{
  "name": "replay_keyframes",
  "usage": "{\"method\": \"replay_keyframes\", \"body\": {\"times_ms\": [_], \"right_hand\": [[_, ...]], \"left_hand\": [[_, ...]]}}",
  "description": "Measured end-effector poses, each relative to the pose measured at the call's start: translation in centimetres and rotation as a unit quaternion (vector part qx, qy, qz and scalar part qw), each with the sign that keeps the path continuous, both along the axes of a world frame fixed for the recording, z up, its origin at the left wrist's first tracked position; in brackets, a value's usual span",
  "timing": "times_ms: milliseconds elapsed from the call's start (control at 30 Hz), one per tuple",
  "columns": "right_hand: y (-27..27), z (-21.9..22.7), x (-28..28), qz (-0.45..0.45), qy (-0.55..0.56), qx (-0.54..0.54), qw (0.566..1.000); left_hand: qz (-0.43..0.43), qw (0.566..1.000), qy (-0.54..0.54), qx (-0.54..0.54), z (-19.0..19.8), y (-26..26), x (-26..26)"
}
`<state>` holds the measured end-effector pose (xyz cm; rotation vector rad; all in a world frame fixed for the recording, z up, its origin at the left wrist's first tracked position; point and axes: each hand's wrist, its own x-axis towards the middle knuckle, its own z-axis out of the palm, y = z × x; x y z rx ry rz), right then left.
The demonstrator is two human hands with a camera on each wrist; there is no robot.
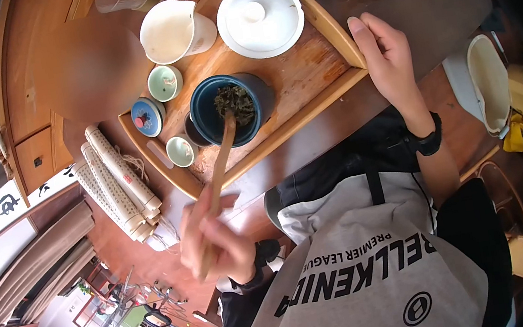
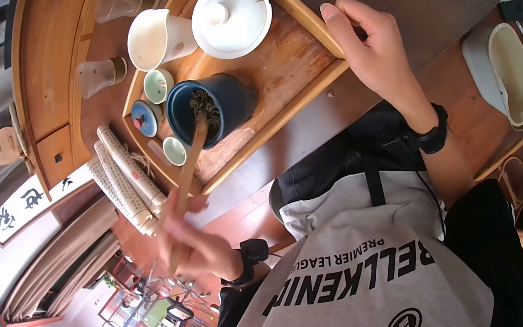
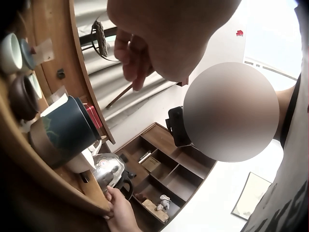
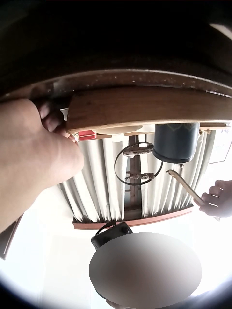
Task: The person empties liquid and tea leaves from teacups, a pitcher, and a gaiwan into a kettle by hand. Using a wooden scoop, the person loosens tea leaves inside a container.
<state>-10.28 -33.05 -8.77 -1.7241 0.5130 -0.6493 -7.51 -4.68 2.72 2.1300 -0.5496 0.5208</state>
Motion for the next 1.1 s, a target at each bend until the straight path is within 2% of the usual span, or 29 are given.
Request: {"method": "replay_keyframes", "body": {"times_ms": [67,200,267,333,400,467,733,800,933,1000,1100], "right_hand": [[0.1,-0.1,0.1,0.000,-0.003,0.002,1.000],[0.1,0.1,-0.1,-0.001,0.007,0.011,1.000],[0.1,0.2,0.0,-0.001,0.007,0.013,1.000],[0.0,0.0,0.0,-0.002,0.001,0.001,1.000],[0.1,0.2,0.1,-0.001,-0.001,0.002,1.000],[0.1,0.1,0.0,-0.001,-0.003,0.002,1.000],[0.0,0.0,-0.1,0.002,0.001,-0.006,1.000],[0.1,0.1,0.0,0.001,-0.003,-0.008,1.000],[0.0,0.2,0.0,0.003,-0.005,-0.008,1.000],[0.1,0.1,0.1,0.003,-0.004,-0.008,1.000],[0.0,0.1,0.0,0.001,0.001,-0.010,1.000]], "left_hand": [[-0.041,0.993,0.065,0.091,-0.6,-0.5,0.5],[-0.031,0.997,0.052,0.047,-0.8,-0.8,0.3],[-0.034,0.997,0.038,0.057,-0.6,-0.6,0.4],[-0.030,0.999,-0.027,-0.010,-0.5,-0.6,0.3],[-0.022,0.999,-0.023,-0.034,-0.4,-0.6,0.3],[-0.070,0.992,0.046,0.098,-0.1,-1.0,1.1],[-0.070,0.995,0.043,0.059,-0.7,-0.6,0.8],[-0.063,0.997,0.013,0.037,-0.6,-0.5,0.6],[-0.067,0.996,0.016,0.063,-0.3,-0.9,1.3],[-0.139,0.983,0.018,0.118,-0.1,-1.3,1.9],[-0.146,0.983,0.026,0.104,-0.3,-1.6,1.7]]}}
